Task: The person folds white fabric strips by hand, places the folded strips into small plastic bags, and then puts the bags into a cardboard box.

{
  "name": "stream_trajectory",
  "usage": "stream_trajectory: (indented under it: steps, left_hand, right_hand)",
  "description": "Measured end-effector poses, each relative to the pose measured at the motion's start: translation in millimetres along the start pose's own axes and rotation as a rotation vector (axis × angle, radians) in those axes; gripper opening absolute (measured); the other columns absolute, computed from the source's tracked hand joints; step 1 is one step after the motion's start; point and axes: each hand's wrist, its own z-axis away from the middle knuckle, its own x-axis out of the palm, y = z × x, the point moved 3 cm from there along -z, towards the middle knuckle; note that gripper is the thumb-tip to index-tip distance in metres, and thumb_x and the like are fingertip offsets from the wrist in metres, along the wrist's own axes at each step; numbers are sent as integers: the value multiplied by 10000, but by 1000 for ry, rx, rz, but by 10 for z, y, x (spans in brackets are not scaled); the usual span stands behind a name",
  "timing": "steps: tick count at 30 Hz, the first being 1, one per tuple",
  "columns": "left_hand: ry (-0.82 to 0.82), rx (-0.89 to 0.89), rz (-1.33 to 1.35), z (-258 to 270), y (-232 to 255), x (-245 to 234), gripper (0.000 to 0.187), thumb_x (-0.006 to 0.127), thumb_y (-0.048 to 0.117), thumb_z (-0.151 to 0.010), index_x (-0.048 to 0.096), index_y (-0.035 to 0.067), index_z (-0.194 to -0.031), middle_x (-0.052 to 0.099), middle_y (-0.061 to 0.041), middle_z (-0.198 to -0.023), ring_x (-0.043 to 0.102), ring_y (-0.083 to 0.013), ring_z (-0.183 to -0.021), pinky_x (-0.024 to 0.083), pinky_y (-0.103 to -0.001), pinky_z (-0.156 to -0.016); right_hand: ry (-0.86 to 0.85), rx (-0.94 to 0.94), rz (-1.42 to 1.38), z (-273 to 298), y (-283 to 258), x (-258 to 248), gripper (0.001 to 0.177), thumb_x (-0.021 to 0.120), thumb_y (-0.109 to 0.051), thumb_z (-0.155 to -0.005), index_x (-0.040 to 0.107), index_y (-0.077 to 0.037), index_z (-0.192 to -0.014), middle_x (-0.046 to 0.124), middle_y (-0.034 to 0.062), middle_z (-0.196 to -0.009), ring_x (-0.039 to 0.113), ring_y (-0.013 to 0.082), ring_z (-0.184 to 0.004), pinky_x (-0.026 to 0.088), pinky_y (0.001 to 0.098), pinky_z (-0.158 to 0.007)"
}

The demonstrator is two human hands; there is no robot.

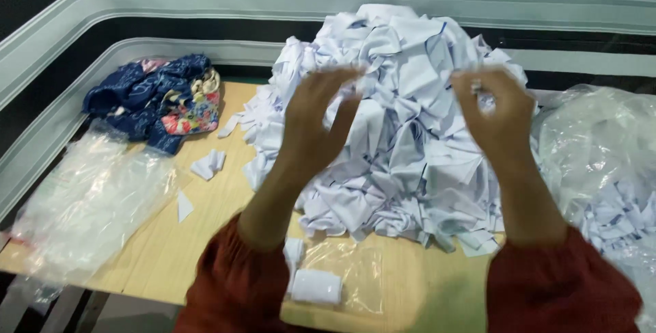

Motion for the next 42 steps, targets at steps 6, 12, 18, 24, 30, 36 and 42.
stream_trajectory:
  steps: [6, 12, 18, 24, 30, 36, 42]
  left_hand:
    - [73, -54, 0, -1181, -1065, 1648, 133, 641, 176, -940, 717, 261, -1008, 671, 12, -887, 714, -286, -845, 597, -432, -734]
    - [-371, -414, -428, -862, -1747, 2397, 266, 660, 261, -928, 674, 119, -1152, 661, -135, -1145, 661, -367, -1110, 613, -523, -802]
    - [-258, -303, -354, -612, -1890, 2413, 111, 704, 234, -914, 670, 205, -1016, 576, -68, -1202, 579, -317, -1216, 449, -584, -1073]
    - [-328, -399, 476, -932, -682, 1471, 458, 661, 375, -974, 507, 245, -1385, 645, -3, -995, 678, -171, -1054, 515, -332, -912]
    - [-415, -211, 904, -184, 460, 916, 271, 681, 351, -994, 574, 166, -1161, 502, -62, -1549, 574, -215, -1327, 537, -354, -1021]
    - [-836, -950, 836, 798, 982, 840, 646, 723, 305, -850, 464, 176, -1429, 658, -96, -1158, 675, -221, -983, 601, -353, -768]
    - [-540, -267, 161, 1675, 1107, 654, 566, 915, 408, -740, 649, 234, -1209, 580, -3, -1109, 512, -263, -1085, 329, -390, -905]
  right_hand:
    - [171, -33, 158, -985, 1601, 1197, 165, 790, -291, -979, 800, -126, -980, 688, 115, -802, 684, 353, -788, 555, 463, -706]
    - [-143, 238, 496, -912, 1417, 1666, 125, 769, -212, -911, 737, -154, -1017, 628, 91, -949, 643, 361, -968, 575, 516, -762]
    - [-131, 162, 391, -812, 1622, 1617, 128, 792, -238, -860, 737, -198, -968, 655, 63, -934, 659, 369, -994, 548, 538, -819]
    - [-56, 354, -279, -1081, 17, 192, 43, 648, -129, -999, 663, -102, -1029, 660, -9, -936, 574, 98, -870, 480, 273, -784]
    - [-122, 380, -335, -315, -1002, -707, 55, 613, -63, -1072, 639, -33, -1109, 643, 38, -983, 595, 132, -885, 493, 270, -784]
    - [-317, 652, -347, 788, -910, -833, 111, 637, -88, -1016, 722, -65, -1083, 697, 27, -984, 613, 126, -836, 494, 251, -670]
    - [-290, 220, -87, 1548, -1240, -1224, 195, 695, 127, -916, 727, -26, -1032, 745, 109, -1063, 708, 251, -1035, 564, 370, -963]
